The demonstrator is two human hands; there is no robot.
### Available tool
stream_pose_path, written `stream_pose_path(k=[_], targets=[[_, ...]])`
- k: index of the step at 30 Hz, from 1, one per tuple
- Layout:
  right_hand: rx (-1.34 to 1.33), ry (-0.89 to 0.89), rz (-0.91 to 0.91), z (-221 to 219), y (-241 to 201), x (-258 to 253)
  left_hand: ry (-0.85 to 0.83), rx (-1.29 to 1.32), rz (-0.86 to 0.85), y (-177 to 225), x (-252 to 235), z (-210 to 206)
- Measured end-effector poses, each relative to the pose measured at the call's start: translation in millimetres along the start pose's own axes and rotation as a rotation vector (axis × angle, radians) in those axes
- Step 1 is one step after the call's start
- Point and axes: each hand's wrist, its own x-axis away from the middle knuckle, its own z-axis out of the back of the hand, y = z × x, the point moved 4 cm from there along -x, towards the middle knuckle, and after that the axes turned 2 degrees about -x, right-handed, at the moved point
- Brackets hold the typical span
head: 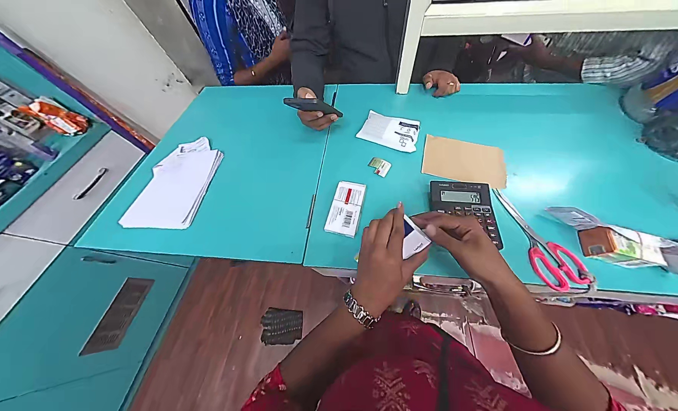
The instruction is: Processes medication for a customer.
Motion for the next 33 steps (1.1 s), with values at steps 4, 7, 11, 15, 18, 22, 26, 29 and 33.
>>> stream_pose_path(k=[4, 7, 11, 15, 18, 22, 26, 29, 33], targets=[[0.272, -0.127, 0.043, -19, 2, 3, -0.157, 0.095, 0.214, -9, -2, 2], [0.293, -0.092, -0.005, -15, -6, -7, -0.309, 0.298, 0.305, -18, -6, 9], [0.334, 0.128, 0.061, 4, -11, -18, -0.416, 0.171, 0.110, -77, -37, 42], [0.669, 0.104, 0.458, -33, -14, -7, -0.606, -0.020, -0.063, -135, -42, 30], [0.834, -0.003, 0.670, -64, 9, -1, -0.538, -0.009, -0.206, -149, -40, 27], [0.941, -0.064, 0.723, -77, 23, -2, -0.549, -0.025, -0.376, -162, -53, 23], [1.079, -0.160, 0.743, -79, 25, 0, -0.747, -0.041, -0.404, -163, -63, 15], [1.137, -0.234, 0.725, -74, 25, -2, -0.768, -0.085, -0.420, -161, -68, 15], [1.161, -0.257, 0.758, -66, 29, -11, -0.803, -0.076, -0.367, -150, -80, 25]])
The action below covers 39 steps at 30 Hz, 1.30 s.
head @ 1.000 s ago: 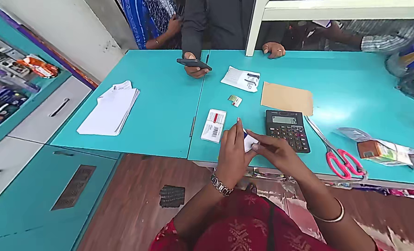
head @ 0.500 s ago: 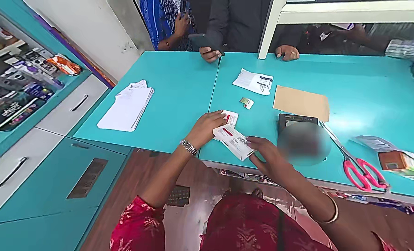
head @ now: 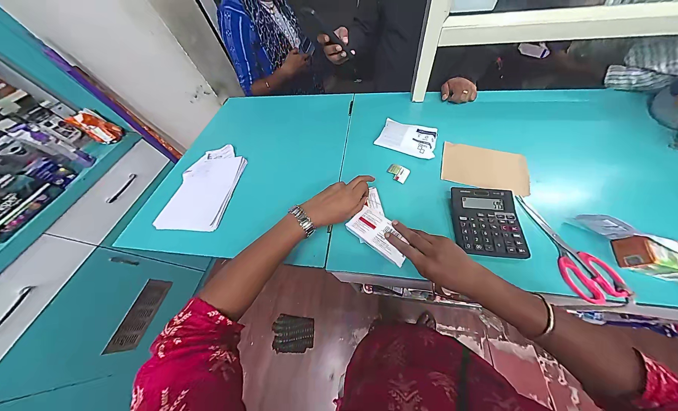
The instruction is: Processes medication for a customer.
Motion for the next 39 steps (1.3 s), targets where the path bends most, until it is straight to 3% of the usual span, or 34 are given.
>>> stream_pose_path(k=[5, 9, 13, 18, 22, 25, 31, 39], targets=[[-0.012, -0.053, -0.060, -2, 16, 6, -0.121, 0.337, 0.174, -2, 8, 11], [-0.032, -0.112, -0.107, 1, 2, 3, -0.166, 0.691, 0.376, 1, 11, 12], [-0.056, -0.218, -0.152, 2, -3, 2, -0.199, 0.877, 0.440, 10, 19, 13], [-0.070, -0.334, -0.157, 1, -3, -1, -0.138, 0.870, 0.438, 23, 27, 9], [-0.093, -0.388, -0.198, 7, -2, -3, -0.091, 1.010, 0.467, 27, 39, 5], [-0.132, -0.289, -0.192, 8, -5, -1, -0.062, 0.973, 0.451, 36, 57, 6], [-0.128, -0.295, -0.186, 3, -5, 0, 0.032, 1.436, 0.443, 28, 83, -3], [-0.034, -0.223, -0.092, -2, -4, -6, -0.050, 1.181, 0.266, 43, 84, 2]])
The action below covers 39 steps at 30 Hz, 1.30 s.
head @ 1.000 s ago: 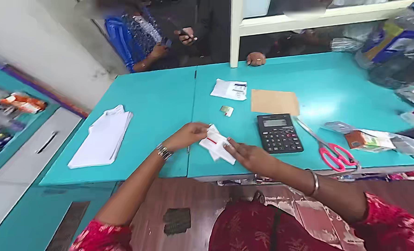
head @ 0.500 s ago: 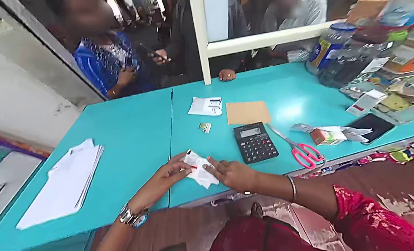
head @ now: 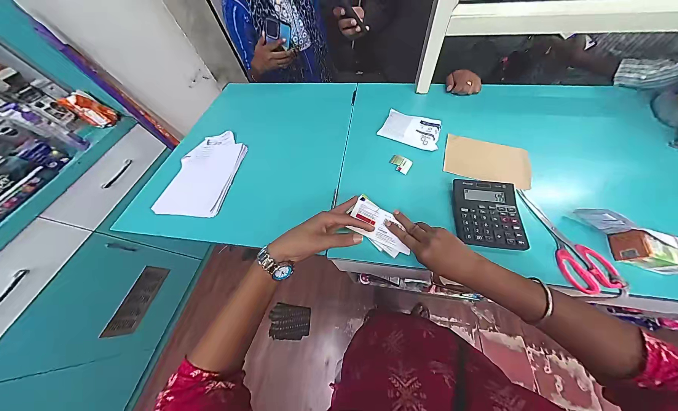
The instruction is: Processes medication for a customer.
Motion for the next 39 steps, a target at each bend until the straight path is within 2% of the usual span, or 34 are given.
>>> stream_pose_path(k=[2, 6, 9, 14, 18, 20, 23, 26, 28, 30, 31, 33, 36, 39], targets=[[-0.019, 0.024, -0.006, -1, 0, 2, -0.024, 0.017, 0.015, -1, 5, 2], [-0.052, 0.048, -0.029, -6, -1, 3, 0.018, 0.363, 0.015, -26, 13, 19], [-0.062, 0.070, -0.043, -7, 0, 3, -0.083, 0.510, -0.046, -44, 14, 25], [-0.108, 0.043, -0.088, -5, 3, 1, -0.230, 0.457, -0.152, -50, 20, 24], [-0.111, 0.133, -0.100, -7, 5, 0, -0.216, 0.237, -0.174, -32, 25, 13], [-0.091, 0.198, -0.097, -11, 7, -1, -0.168, 0.082, -0.133, -24, 25, 10], [-0.011, 0.230, -0.118, -13, 7, 1, 0.132, -0.067, -0.017, -20, 19, 1], [0.061, 0.174, -0.133, -5, 1, 0, 0.401, -0.176, -0.013, -27, 12, -9], [0.055, 0.075, -0.163, 3, -6, 0, 0.507, -0.234, -0.036, -31, 8, -13], [0.036, -0.002, -0.207, 6, -10, 1, 0.549, -0.271, -0.031, -30, 6, -15], [0.012, 0.019, -0.219, 4, -10, 2, 0.560, -0.286, -0.029, -30, 5, -16], [-0.017, 0.158, -0.216, -4, -8, 2, 0.551, -0.298, -0.027, -31, 5, -18], [-0.113, 0.242, -0.272, -22, -12, 5, 0.460, -0.213, -0.033, -32, 9, -21], [-0.089, 0.326, -0.279, -28, -11, 3, 0.364, -0.159, -0.096, -30, 19, -12]])
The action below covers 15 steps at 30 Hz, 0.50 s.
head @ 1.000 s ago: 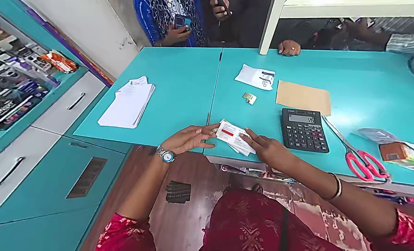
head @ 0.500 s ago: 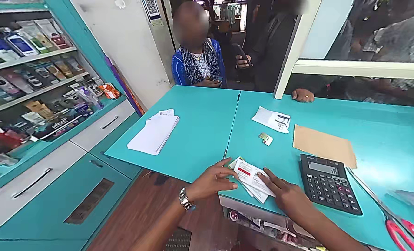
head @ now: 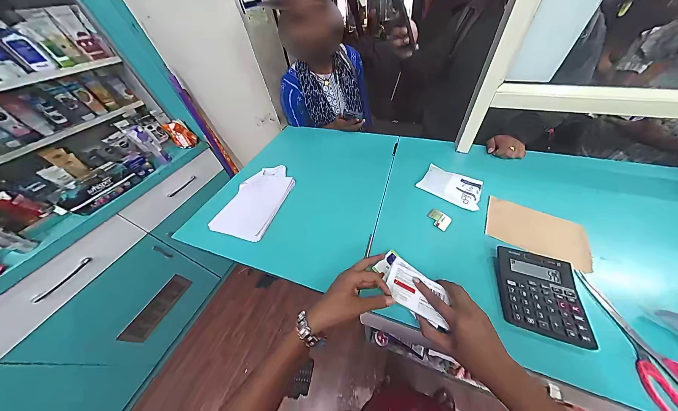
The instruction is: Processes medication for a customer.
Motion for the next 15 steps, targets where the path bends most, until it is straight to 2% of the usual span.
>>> stream_pose_path(k=[4, 6, 10, 15], targets=[[-0.004, -0.047, -0.032, 2, -3, 1, -0.168, 0.016, -0.031, -4, 19, 3], [-0.013, -0.074, -0.044, 1, -4, -8, -0.145, -0.096, -0.033, 1, 22, -5], [-0.070, -0.152, -0.013, -5, -9, -17, 0.161, -0.384, 0.009, 17, 26, -41], [-0.219, -0.142, -0.057, -1, 0, -20, 0.561, -0.321, -0.125, 7, 18, -51]])
